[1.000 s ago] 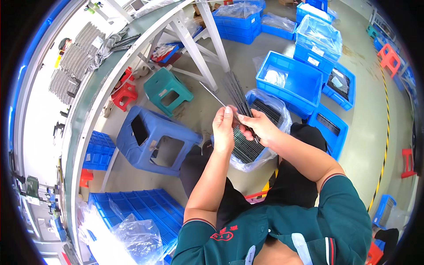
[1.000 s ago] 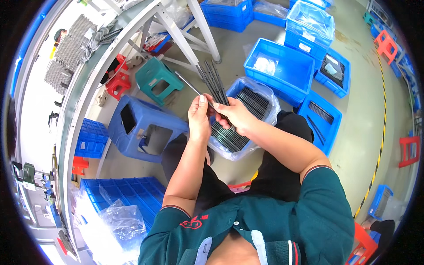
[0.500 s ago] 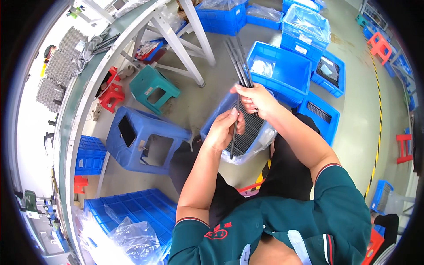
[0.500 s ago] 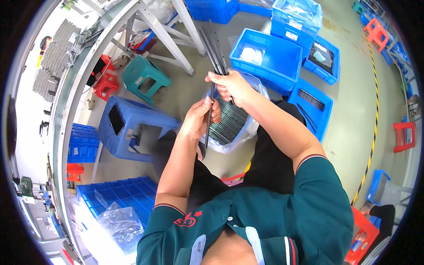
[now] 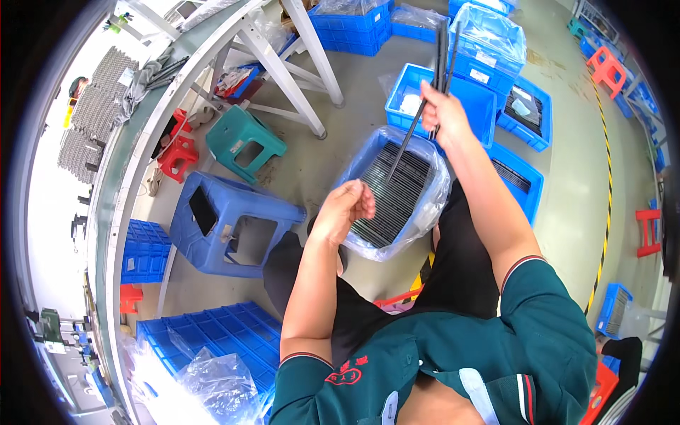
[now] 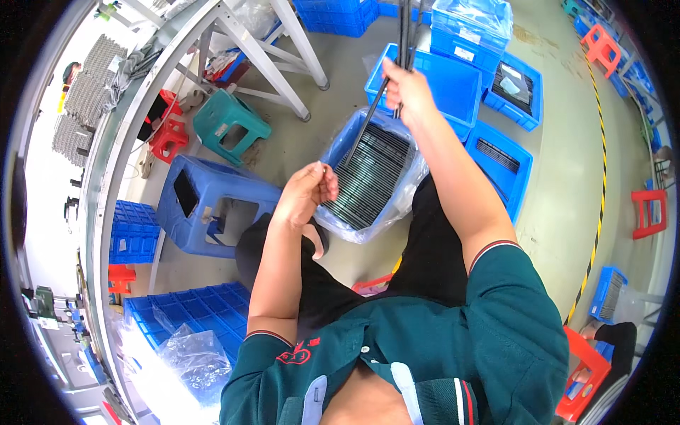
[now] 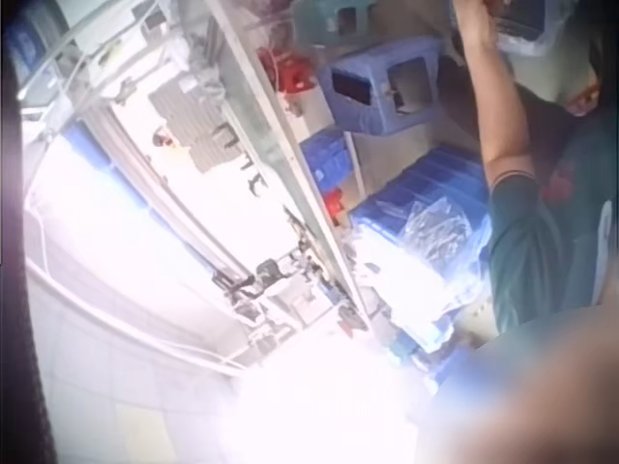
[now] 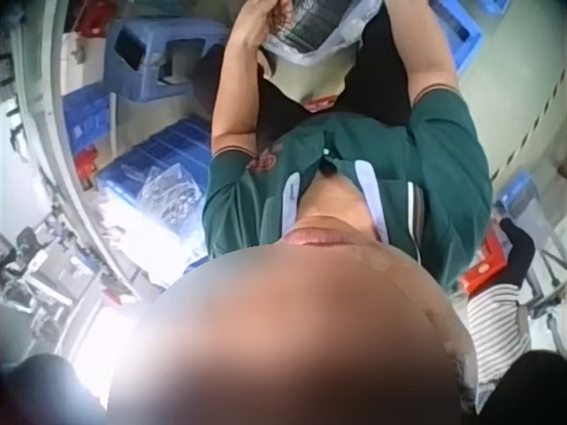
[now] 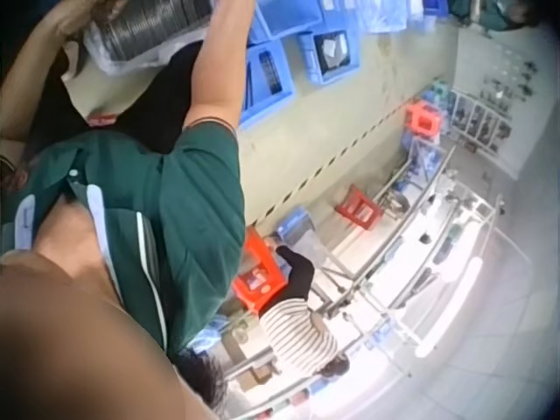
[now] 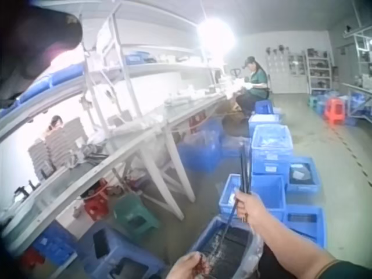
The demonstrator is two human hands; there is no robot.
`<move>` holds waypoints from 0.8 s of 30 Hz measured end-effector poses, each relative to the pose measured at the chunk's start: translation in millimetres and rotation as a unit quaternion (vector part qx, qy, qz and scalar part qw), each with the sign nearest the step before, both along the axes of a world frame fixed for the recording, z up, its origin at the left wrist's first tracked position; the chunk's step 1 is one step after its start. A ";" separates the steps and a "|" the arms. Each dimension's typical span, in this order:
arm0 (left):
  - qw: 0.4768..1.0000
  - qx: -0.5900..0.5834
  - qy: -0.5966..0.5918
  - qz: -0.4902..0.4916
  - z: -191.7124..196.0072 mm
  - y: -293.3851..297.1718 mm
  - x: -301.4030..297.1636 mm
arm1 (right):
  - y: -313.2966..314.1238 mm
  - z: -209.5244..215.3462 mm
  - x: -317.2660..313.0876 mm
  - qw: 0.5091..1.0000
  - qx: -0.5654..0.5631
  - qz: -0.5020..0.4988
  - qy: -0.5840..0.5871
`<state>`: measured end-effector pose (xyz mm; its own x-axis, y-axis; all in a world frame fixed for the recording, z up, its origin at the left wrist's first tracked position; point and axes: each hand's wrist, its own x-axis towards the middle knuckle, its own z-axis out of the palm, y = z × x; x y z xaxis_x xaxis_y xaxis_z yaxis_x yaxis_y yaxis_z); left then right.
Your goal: Sorting and inspecting black rods and placing them into storage bins in a manufacturing environment.
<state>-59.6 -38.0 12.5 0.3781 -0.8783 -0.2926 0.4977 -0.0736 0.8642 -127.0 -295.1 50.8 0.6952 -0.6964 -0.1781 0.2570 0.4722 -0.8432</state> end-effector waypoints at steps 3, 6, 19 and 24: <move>0.996 -0.064 0.061 0.022 -1.1 -8.6 -0.1 | 40.0 -13.7 0.5 0.994 0.022 0.098 0.050; 0.981 -0.168 0.082 -0.045 -1.4 -17.1 -2.9 | 77.5 -24.0 2.3 0.976 -0.072 0.194 0.071; 0.968 -0.039 0.046 0.243 -0.1 24.7 40.5 | 102.9 -25.4 -2.0 0.845 -0.439 0.253 0.168; 0.895 -0.175 0.129 0.390 -7.2 27.2 60.8 | 107.9 -21.6 -10.6 0.881 -0.280 0.345 0.161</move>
